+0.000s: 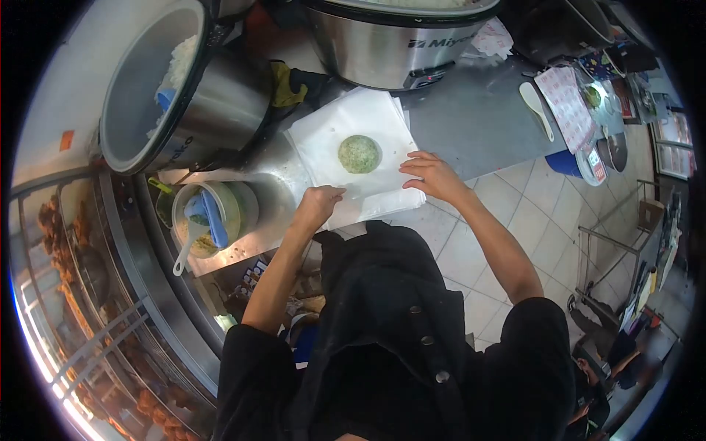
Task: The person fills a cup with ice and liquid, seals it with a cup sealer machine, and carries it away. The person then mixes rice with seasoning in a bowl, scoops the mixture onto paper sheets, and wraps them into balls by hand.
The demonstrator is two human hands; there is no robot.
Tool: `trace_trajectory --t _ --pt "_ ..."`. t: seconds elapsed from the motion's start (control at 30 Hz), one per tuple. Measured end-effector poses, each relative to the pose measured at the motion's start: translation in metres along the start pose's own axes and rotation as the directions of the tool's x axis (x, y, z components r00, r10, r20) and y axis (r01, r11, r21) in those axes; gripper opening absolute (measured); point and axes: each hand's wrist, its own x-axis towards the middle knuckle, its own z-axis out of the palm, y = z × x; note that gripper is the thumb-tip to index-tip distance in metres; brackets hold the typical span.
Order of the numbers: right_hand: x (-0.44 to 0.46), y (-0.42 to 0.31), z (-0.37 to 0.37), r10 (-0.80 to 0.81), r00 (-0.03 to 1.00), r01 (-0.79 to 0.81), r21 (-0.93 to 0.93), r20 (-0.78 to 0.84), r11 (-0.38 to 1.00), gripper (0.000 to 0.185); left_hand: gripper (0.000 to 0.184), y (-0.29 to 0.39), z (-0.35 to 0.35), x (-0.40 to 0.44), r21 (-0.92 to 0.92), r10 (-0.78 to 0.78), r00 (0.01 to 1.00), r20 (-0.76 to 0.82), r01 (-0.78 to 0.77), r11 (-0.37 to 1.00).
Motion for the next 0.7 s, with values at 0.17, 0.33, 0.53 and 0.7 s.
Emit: trace_trajectory --t 0.17,0.33,0.53,0.7 --pt "0.019 -0.011 0.004 -0.041 0.999 0.043 0.067 -0.026 0.997 0.044 0.014 0.005 -0.011 0.012 -0.053 -0.066 0.996 0.06 0.07 0.996" --pt "0.031 -0.029 0.015 -0.073 0.997 0.076 0.141 -0.025 0.987 0.042 0.014 0.004 -0.013 0.011 0.0 -0.011 0.999 -0.036 0.011 1.0" --pt "0.028 -0.04 0.039 -0.07 0.991 0.061 -0.074 -0.117 0.995 0.026 0.037 0.023 -0.004 0.001 0.146 0.09 0.99 -0.11 -0.073 0.987" --pt "0.005 0.004 0.052 -0.14 0.964 0.074 -0.281 -0.224 0.957 0.026 0.056 -0.027 0.037 -0.029 0.353 0.247 0.957 -0.155 -0.18 0.918"
